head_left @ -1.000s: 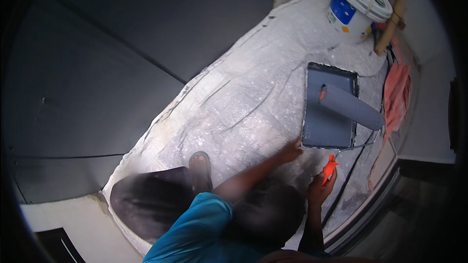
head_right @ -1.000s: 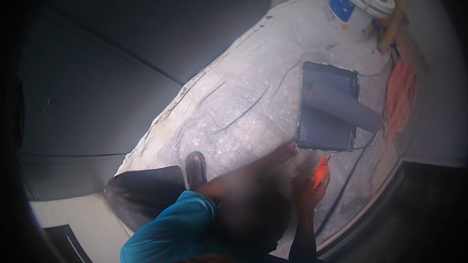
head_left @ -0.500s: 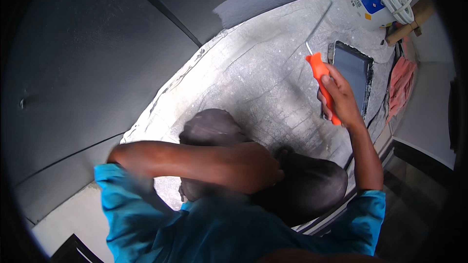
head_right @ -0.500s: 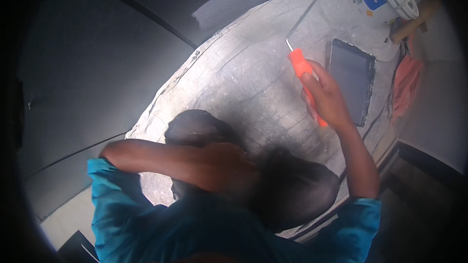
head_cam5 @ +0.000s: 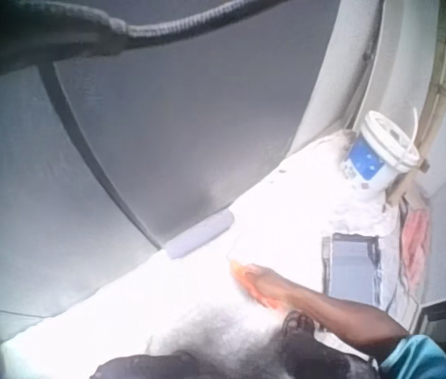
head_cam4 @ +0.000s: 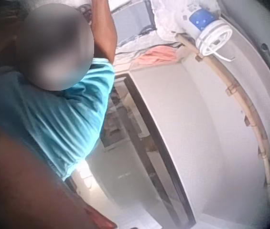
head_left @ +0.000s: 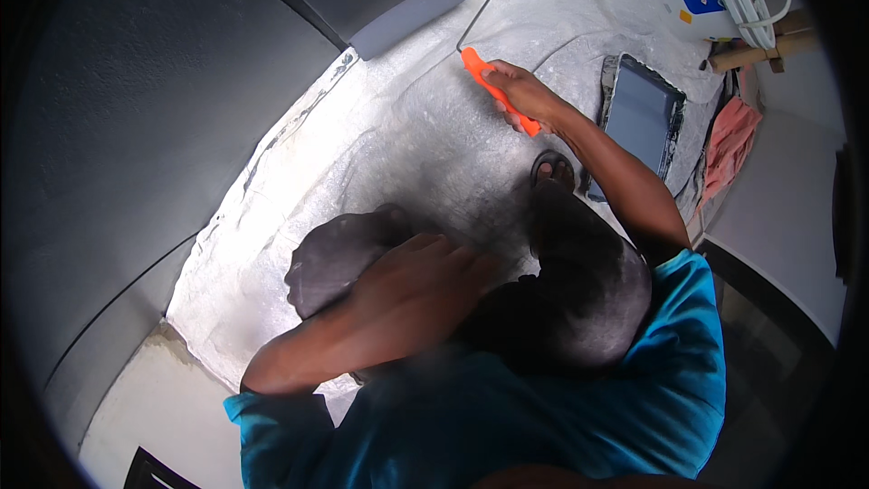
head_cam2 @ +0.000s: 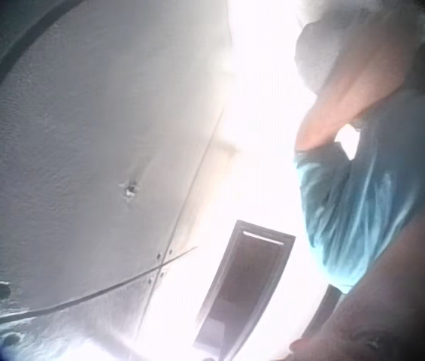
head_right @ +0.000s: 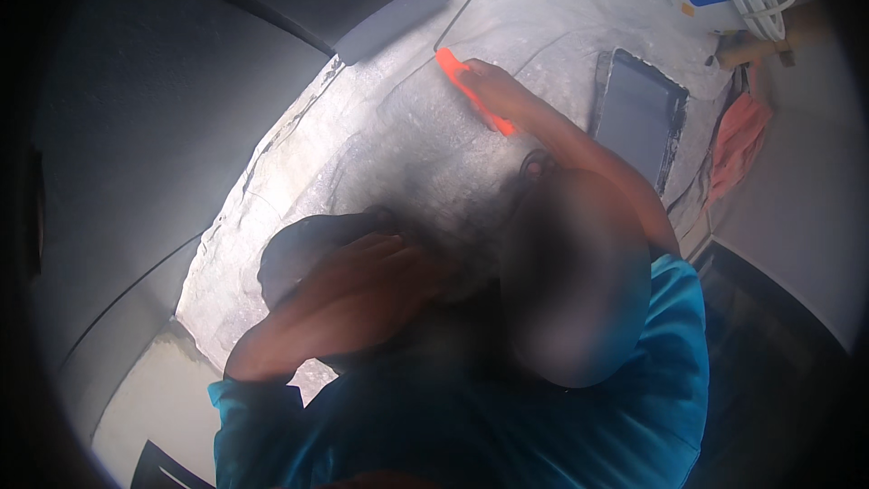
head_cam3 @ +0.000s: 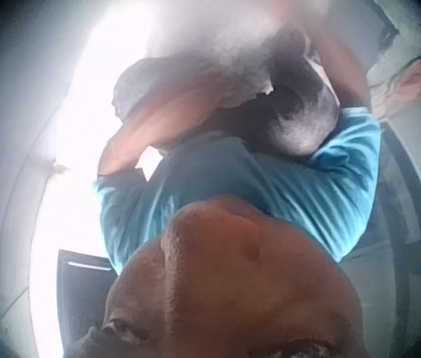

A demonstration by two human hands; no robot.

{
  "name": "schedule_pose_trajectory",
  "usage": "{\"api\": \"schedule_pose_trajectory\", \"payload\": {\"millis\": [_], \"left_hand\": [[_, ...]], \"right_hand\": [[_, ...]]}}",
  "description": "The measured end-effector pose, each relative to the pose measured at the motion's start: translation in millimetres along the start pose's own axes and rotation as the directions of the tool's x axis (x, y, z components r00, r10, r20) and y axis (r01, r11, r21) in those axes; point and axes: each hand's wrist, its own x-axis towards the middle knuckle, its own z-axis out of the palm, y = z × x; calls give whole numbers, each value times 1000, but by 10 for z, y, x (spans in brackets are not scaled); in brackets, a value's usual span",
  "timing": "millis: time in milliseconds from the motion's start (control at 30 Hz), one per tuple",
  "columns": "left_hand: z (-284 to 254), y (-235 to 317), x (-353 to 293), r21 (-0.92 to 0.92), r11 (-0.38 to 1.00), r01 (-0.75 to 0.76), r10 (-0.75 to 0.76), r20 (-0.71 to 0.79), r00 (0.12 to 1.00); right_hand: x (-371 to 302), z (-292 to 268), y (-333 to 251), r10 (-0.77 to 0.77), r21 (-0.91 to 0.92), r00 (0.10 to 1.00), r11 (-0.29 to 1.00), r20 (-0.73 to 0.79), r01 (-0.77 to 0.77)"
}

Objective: The person paints a curved ceiling using a paint roller and a paint tray. They repeatedly load the roller with paint and apply it to the ceiling surface while kneeling on a protective sheet.

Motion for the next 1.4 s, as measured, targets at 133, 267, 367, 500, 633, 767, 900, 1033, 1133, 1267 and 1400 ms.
{"api": "schedule_pose_trajectory", "payload": {"millis": [133, 267, 367, 500, 633, 767, 900, 1033, 1133, 1267, 1400], "left_hand": [[-52, 160, -18, -65, 986, 153, -161, -148, 976], [35, 274, 70, 14, 948, 317, -301, -275, 913], [36, 379, 153, 49, 916, 397, -371, -267, 889], [20, 509, 261, 71, 872, 484, -454, -248, 856], [95, 551, 320, 69, 898, 434, -393, -315, 864], [57, 514, 385, 86, 862, 500, -465, -260, 846], [135, 334, 334, 42, 892, 451, -426, -263, 866], [-40, 340, 356, -8, 874, 485, -477, -197, 857], [-94, 301, 383, -18, 871, 492, -489, -147, 860], [-114, 236, 362, -22, 885, 464, -461, -163, 872], [-16, 122, 305, -5, 931, 366, -352, -285, 891]], "right_hand": [[348, -70, -32, -16, -17, 997, 1000, 76, 18], [537, 19, -72, 5, 11, 995, 1000, 103, -6], [575, 31, 15, -5, 38, 995, 999, 98, 1], [417, 11, 32, -107, 51, 989, 993, 102, 102], [-70, 87, -79, -243, 82, 968, 968, 64, 237], [-396, 69, -259, -383, 91, 919, 922, 93, 376], [-673, 129, -463, -456, 112, 885, 888, 95, 446], [-837, 103, -752, -557, 126, 826, 829, 91, 545], [-982, 152, -995, -628, 152, 771, 776, 105, 612], [-1156, 224, -1445, -749, 188, 655, 660, 98, 727], [-1383, 293, -2015, -882, 133, 470, 471, 37, 872]]}}
